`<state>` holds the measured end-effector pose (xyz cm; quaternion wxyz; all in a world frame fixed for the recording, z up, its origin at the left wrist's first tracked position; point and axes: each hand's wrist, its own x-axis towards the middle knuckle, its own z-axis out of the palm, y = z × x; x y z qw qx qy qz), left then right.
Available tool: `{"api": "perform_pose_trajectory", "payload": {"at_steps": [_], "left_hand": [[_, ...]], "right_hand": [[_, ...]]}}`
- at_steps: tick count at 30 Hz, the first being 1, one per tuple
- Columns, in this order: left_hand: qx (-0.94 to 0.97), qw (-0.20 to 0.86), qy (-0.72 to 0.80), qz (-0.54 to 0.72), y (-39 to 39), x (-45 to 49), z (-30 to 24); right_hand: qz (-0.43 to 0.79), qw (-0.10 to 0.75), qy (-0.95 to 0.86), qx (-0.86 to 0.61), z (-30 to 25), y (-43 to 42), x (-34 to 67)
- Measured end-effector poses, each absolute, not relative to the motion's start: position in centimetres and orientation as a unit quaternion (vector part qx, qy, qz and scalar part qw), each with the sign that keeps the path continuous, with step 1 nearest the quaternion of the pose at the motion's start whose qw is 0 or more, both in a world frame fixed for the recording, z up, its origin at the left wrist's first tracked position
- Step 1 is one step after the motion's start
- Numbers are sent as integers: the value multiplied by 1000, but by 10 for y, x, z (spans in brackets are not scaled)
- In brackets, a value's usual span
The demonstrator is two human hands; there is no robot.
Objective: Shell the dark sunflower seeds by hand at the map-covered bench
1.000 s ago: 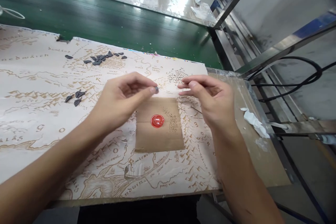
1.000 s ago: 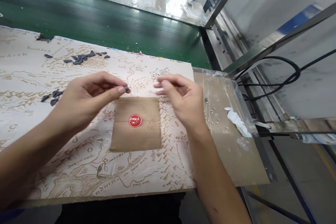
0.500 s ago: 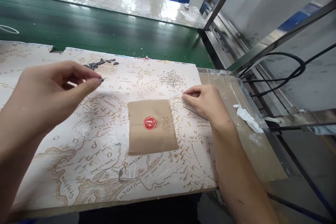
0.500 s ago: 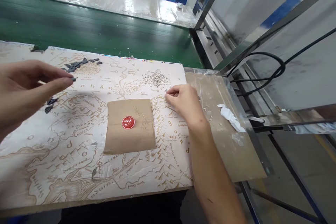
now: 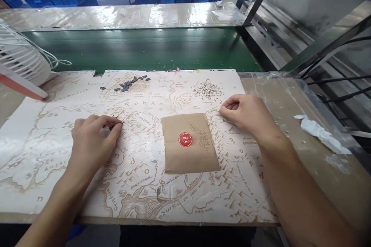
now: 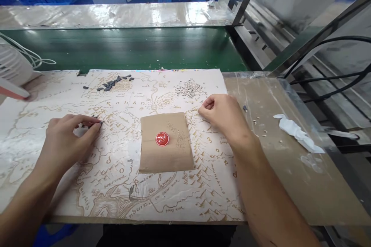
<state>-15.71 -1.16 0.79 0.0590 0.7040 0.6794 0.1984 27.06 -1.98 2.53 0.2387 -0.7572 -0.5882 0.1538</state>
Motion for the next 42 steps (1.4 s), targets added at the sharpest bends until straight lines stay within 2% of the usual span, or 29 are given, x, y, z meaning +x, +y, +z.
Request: {"api": "perform_pose_trajectory", "payload": {"at_steps": [3, 7, 9, 13, 17, 21, 31, 42], "left_hand": [[695, 13, 697, 178, -10, -163, 9], [703, -4, 685, 191, -6, -146, 23], [736, 71, 634, 226, -5, -120, 35], [769, 300, 503, 256, -10, -55, 57], [765, 374, 431, 298, -16, -14, 60], [766, 362, 415, 332, -19, -7, 50], [815, 250, 366, 372, -22, -7, 44], [768, 336, 412, 358, -20, -9, 45]], "right_hand": [[195, 304, -575, -734, 32, -25, 263], [363, 383, -551, -647, 41, -33, 247], [419, 414, -558, -584, 42, -35, 238], [438, 471, -578, -502, 42, -38, 224], [454, 499, -577, -460, 41, -42, 216], [479, 516, -561, -436, 39, -43, 214], [513, 506, -546, -429, 40, -45, 211], [513, 530, -503, -452, 34, -42, 201]]}}
